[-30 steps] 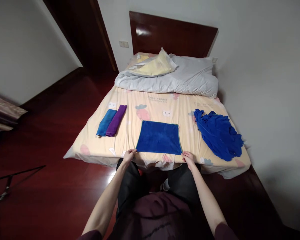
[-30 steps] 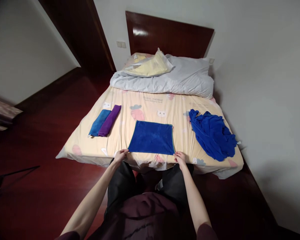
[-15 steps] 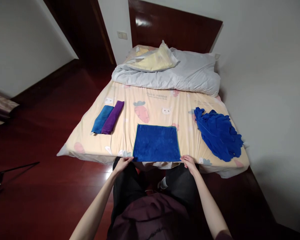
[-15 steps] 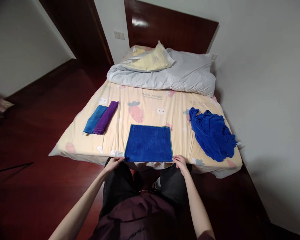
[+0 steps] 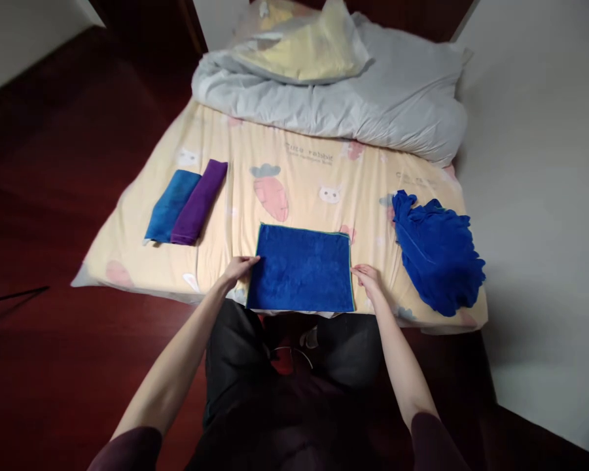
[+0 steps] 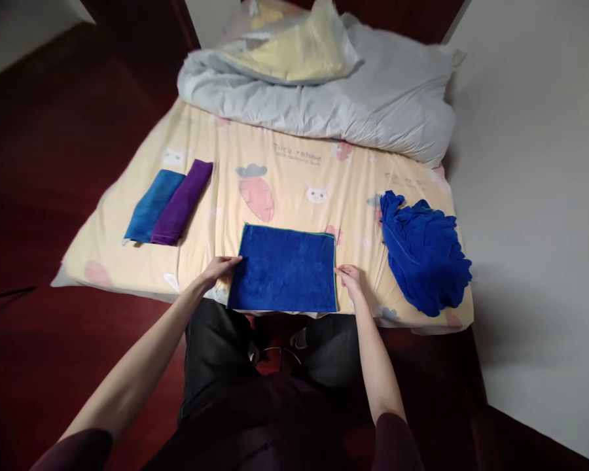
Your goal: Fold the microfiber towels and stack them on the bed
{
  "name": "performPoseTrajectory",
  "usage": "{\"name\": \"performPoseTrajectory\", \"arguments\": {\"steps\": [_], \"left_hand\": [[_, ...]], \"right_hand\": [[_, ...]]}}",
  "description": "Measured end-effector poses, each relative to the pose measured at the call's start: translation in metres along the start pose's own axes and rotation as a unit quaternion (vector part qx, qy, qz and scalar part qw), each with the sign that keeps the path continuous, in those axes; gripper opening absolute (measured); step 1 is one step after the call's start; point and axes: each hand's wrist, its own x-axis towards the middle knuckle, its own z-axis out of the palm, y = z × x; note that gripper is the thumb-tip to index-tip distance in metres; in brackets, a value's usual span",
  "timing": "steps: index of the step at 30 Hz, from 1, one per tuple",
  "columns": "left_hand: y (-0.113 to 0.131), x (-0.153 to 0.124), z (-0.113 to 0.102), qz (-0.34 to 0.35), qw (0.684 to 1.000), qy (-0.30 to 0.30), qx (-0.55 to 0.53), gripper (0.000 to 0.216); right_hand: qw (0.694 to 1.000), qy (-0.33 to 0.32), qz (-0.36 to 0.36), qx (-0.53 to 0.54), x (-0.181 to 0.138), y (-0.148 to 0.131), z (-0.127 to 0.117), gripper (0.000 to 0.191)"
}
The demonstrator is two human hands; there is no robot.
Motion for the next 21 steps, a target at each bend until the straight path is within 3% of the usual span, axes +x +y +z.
{"name": "performPoseTrajectory", "arguments": {"steps": [6,13,17,21], "left_hand": [[0.036,0.060,0.009,0.028,0.997,0.075,0.009,0.050],[0.052,0.104,0.014,0.083,0.983,0.154,0.061,0.048],[0.062,0.114,0.014,0.109,0.970,0.134,0.172,0.042],[0.073,0.121,0.013,0.153,0.925,0.139,0.320,0.038]], "right_hand": [[0.999,0.036,0.013,-0.038,0.066,-0.028,0.026,0.043],[0.995,0.066,-0.001,-0.071,0.119,-0.042,0.043,0.044],[0.994,0.042,0.003,-0.098,0.130,-0.042,0.047,0.043],[0.993,0.032,-0.005,-0.112,0.139,-0.040,0.045,0.039]]}}
